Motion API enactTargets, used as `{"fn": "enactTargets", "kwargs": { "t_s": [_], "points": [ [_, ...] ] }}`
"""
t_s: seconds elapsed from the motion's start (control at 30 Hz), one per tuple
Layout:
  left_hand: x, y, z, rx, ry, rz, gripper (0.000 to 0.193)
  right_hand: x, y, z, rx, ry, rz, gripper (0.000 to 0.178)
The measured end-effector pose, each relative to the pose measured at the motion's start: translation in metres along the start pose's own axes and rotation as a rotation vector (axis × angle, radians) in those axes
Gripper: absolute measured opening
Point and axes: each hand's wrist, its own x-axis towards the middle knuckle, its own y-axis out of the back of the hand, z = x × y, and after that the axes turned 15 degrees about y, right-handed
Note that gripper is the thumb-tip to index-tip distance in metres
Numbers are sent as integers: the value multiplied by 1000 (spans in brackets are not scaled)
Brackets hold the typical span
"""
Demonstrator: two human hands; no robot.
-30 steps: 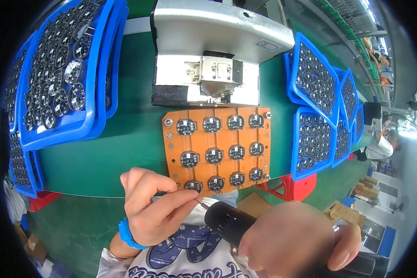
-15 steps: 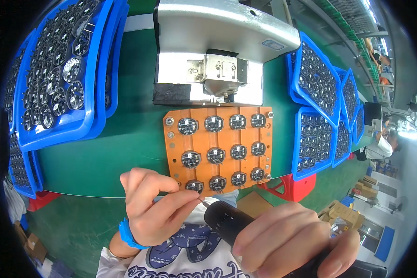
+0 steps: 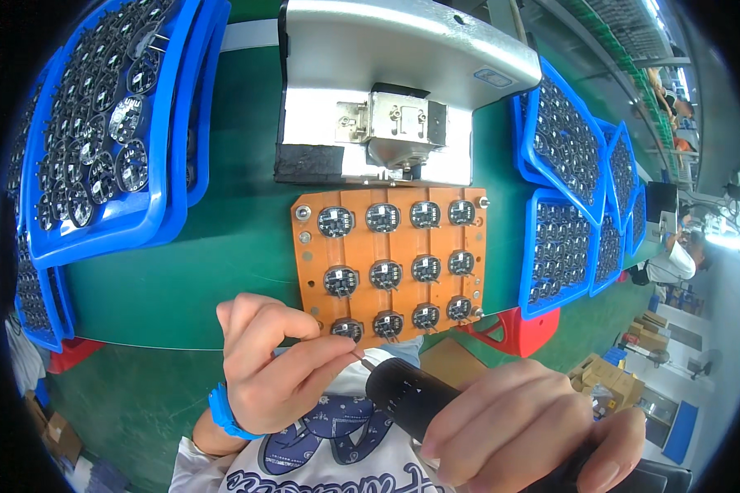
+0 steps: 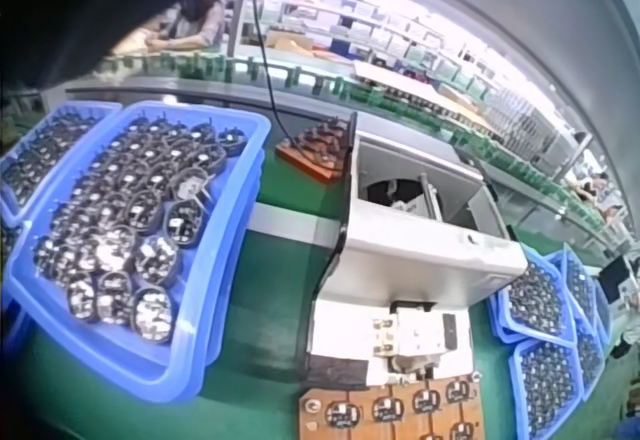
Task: Assembling small electronic components onto a panel using an electric screwdriver.
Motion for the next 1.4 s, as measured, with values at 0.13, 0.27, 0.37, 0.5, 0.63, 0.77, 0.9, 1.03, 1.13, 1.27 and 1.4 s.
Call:
{"fn": "enactTargets", "kwargs": {
  "t_s": [0.13, 0.27, 0.37, 0.5, 0.63, 0.77, 0.9, 1.03, 1.13, 1.27, 1.4],
  "points": [
    [-3, 0, -5, -5, 3, -7, 26, -3, 1, 3, 24, -4, 7, 27],
    [-3, -1, -5, -6, -32, -20, 28, -3, 2, 1, 0, -23, 3, 26],
    [-5, -1, -4, -6, -29, 1, 33, -5, 3, 0, -11, -69, -20, 36],
    [-5, 10, -4, 38, 71, -36, 44, 4, 23, 4, 236, -210, -309, 66],
    [-7, 9, -11, 105, 101, -53, 55, -2, 24, 11, 205, -205, -343, 68],
    [-10, 6, -10, 117, 102, -85, 49, -5, 26, 11, 183, -201, -346, 70],
    [-10, 3, -9, 142, 116, -112, 44, -5, 28, 11, 180, -188, -356, 68],
    [-10, -1, -9, 166, 112, -104, 44, -6, 28, 12, 173, -173, -354, 65],
    [-11, -3, -11, 178, 107, -91, 40, -7, 25, 10, 155, -186, -352, 63],
    [-11, -4, -11, 168, 94, -80, 35, -10, 22, 7, 152, -195, -334, 56],
    [-7, -6, -10, 122, 86, -60, 39, -4, 20, -2, 113, -240, -357, 54]
  ]
}}
